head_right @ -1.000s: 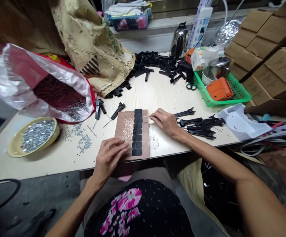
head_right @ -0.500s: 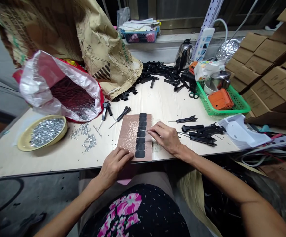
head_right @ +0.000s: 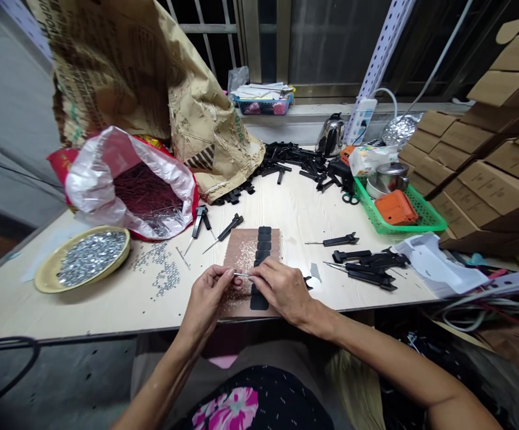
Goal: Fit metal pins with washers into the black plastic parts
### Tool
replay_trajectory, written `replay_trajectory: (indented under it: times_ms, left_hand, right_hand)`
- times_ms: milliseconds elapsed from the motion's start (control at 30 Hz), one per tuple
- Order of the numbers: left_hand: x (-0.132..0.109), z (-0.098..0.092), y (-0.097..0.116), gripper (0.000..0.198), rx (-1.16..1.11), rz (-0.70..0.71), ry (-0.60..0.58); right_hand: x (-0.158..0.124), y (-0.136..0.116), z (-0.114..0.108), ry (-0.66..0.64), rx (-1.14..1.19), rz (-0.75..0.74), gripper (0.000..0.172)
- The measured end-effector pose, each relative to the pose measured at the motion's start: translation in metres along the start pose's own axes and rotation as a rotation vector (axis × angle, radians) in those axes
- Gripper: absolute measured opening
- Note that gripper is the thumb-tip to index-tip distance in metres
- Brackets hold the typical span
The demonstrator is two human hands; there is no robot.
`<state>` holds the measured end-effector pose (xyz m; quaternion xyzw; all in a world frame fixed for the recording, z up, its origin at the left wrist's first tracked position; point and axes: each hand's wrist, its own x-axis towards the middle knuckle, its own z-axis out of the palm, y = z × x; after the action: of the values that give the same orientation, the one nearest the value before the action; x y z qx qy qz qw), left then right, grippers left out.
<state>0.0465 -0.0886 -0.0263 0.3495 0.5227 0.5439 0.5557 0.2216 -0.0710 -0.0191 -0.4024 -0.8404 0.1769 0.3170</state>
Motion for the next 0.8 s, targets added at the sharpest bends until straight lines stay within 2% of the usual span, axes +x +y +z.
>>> replay_trajectory:
  times_ms: [233, 433, 567, 800]
  left_hand:
    - [-0.001, 0.001, 0.009, 0.02, -0.081, 0.009, -0.036]
    - [0.004, -0.002, 0.006, 0.019, -0.104, -0.015, -0.073]
    - [0.005, -0.002, 0.003, 0.019, -0.05, -0.001, -0.066]
    - [0.007, -0.002, 0.0, 0.017, 0.13, 0.107, -0.062]
  right_hand:
    - [0.002, 0.001, 0.005, 0.016, -0.03, 0.016, 0.02]
    - [0.001, 0.0, 0.006, 0.031, 0.0, 0.051, 0.018]
    - [0.001, 0.002, 0.008, 0.029, 0.009, 0.067, 0.019]
    - [-0.003, 0.003, 0.013, 0.042, -0.025, 0.11, 0.018]
